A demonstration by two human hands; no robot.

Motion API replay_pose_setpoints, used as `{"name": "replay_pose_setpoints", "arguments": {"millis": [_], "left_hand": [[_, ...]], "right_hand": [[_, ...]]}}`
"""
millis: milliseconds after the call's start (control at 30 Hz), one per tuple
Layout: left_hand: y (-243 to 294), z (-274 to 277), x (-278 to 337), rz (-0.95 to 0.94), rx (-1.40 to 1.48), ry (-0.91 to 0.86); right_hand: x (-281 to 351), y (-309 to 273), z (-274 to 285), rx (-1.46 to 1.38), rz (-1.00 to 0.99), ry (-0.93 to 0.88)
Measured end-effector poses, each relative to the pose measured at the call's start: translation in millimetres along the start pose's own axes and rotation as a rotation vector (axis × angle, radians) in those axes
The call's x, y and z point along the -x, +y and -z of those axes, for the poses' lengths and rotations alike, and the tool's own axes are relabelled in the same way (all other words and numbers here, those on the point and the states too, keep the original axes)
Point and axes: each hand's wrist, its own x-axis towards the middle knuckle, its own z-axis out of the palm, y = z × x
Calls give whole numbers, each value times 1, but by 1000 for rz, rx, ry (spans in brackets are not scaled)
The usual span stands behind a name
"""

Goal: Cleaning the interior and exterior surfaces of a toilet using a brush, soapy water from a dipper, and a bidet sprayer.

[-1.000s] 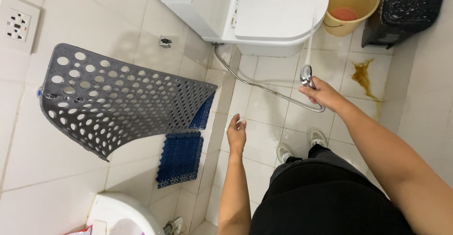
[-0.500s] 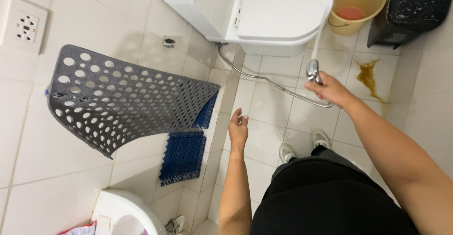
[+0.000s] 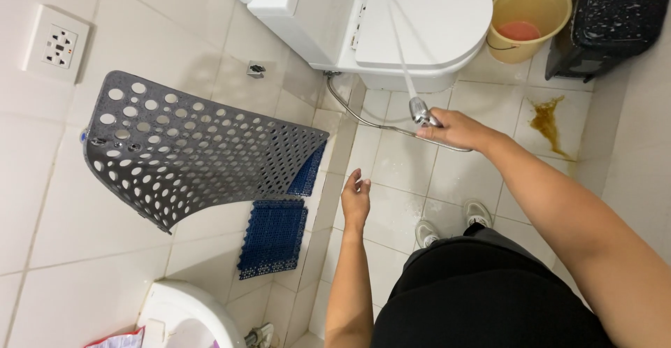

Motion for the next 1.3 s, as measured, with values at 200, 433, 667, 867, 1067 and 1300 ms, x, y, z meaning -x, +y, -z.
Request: {"name": "replay_pose_setpoints", "arguments": {"millis": [200,433,667,867,1067,1300], "left_hand": [[-2,1,1,-7,-1,10],[13,-5,0,13,-3,-5],[24,-12,-4,33,5,-13],[24,-10,1,42,-13,3],[9,-15,3,64,0,27],[30,-39,-12,16,-46,-16]], "right_hand": [[18,11,13,-347,-112,154],[24,36,22,-463,-123,233],[15,34,11,-509,-136,242],[16,43,13,-382,-155,170],[20,67,5,-482,-195,234],[24,98,4,-337,-179,193]]}}
